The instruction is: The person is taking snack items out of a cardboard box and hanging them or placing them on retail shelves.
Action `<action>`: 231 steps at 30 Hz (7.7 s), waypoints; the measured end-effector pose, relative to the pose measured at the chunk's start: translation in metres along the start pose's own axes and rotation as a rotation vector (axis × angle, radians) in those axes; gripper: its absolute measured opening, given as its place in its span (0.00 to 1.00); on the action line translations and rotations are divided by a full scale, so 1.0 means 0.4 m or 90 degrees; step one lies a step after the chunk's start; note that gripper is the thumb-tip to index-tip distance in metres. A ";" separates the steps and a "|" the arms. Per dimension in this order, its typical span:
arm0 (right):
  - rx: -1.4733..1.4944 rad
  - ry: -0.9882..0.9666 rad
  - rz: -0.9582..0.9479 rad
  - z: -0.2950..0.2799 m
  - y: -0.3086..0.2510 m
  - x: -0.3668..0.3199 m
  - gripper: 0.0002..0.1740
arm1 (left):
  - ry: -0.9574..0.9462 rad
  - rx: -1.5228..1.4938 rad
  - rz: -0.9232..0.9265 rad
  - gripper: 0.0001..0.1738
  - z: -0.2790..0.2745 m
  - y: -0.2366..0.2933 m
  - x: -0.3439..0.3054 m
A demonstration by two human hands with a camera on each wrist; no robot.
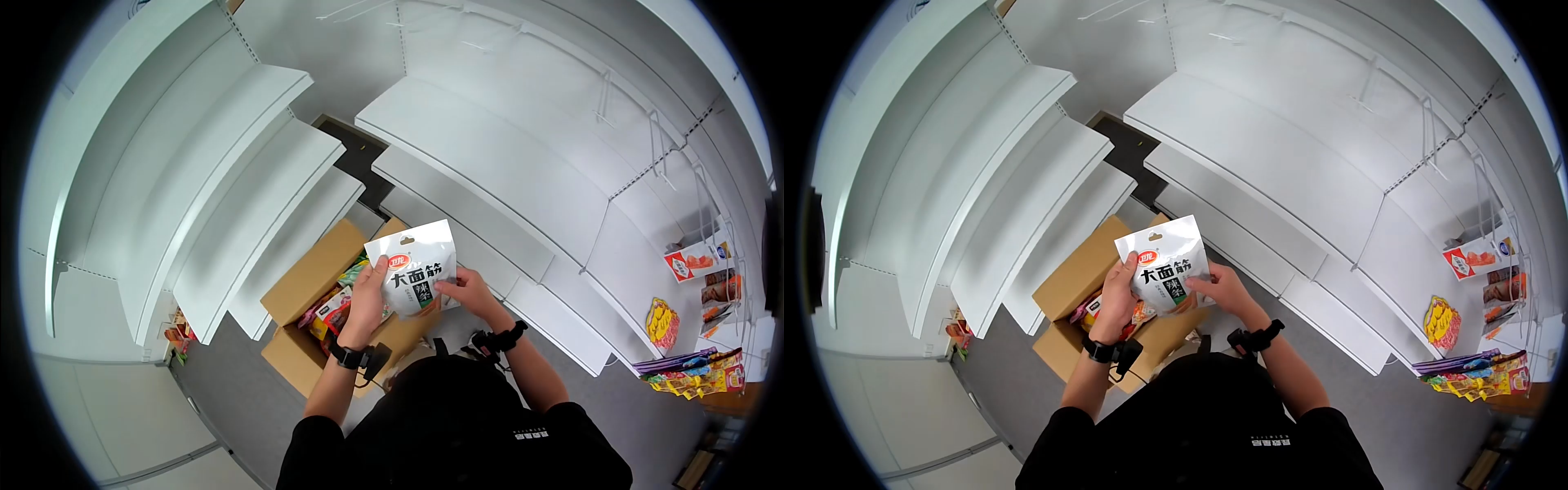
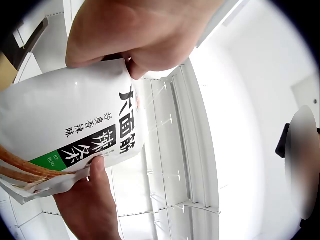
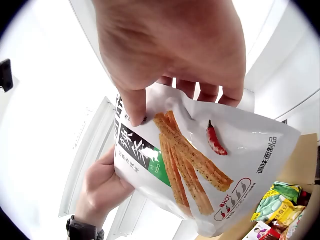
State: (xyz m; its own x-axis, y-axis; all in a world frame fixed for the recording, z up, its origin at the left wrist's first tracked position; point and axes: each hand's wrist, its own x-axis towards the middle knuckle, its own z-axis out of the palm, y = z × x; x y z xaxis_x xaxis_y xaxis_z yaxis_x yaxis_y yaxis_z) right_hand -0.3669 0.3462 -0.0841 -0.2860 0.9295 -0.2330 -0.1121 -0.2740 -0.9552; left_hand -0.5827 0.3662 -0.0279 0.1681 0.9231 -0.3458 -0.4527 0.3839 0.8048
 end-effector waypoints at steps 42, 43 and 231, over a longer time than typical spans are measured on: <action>0.235 0.275 -0.145 -0.530 0.028 -0.975 0.15 | -0.184 0.232 0.007 0.17 0.692 -0.648 -0.576; 0.235 0.284 -0.138 -0.532 0.036 -0.998 0.15 | -0.181 0.233 0.001 0.17 0.700 -0.663 -0.593; 0.449 0.290 0.587 0.037 0.383 0.295 0.20 | 0.447 0.758 -0.377 0.15 -1.028 -0.535 -0.001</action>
State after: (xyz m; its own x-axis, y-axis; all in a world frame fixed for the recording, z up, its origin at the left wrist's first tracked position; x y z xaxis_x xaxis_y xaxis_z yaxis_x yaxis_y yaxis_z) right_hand -0.4321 0.4100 -0.2553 -0.1896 0.2830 -0.9402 -0.5709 -0.8108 -0.1290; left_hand -0.8458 0.2751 -0.3984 -0.5315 0.5671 -0.6292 0.5427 0.7983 0.2612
